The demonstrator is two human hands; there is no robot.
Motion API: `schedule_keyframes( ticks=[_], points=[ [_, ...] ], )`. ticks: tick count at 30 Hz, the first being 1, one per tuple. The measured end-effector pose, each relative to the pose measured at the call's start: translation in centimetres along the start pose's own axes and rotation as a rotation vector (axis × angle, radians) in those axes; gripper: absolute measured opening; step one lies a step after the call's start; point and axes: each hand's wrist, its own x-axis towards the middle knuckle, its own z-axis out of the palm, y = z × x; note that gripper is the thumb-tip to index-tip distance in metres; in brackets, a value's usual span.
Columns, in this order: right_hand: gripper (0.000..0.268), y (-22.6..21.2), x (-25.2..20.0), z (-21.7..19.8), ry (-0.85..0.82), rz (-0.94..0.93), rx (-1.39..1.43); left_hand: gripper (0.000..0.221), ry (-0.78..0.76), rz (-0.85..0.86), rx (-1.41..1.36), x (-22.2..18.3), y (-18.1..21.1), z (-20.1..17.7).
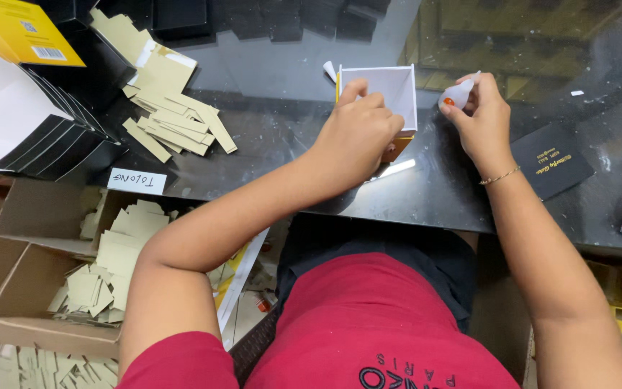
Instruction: The person folds a flat white cardboard piece into a box shape, inserts it into a yellow sleeve, and then places a black booklet inside. The person then closes the box and sets it aside.
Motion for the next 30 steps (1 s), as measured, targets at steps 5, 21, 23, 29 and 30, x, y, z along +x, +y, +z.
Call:
schedule_keyframes(
  ticks=[5,21,23,29,30],
  points=[
    [0.074,-7.1,-2.3,-2.9,0.066,-0.135,-0.228,0.068,-0.182,-0.047,0.177,-1.6,-0.7,-5.6],
    [0.018,-17.3,4.8,7.7,-1.302,-0.259,-0.739,0.128,-0.228,-0.064,-0.298,-2.9,-6.9,-3.0],
    [0.020,-17.3,3.9,7.8,-1.278,-0.268,-0.690,0.127,-0.200,-0.066,-0.347,-3.0,-6.8,-2.0],
    [0.036,-19.9,2.7,7.4,-1.219,-0.223,-0.729,0.122,-0.164,-0.036,-0.505,-3.3,-6.9,-1.6],
    [0.038,-19.5,2.6,7.3,-1.223,-0.199,-0.746,0.124,-0.166,-0.032,-0.542,-3.4,-6.9,-1.5]
  ],
)
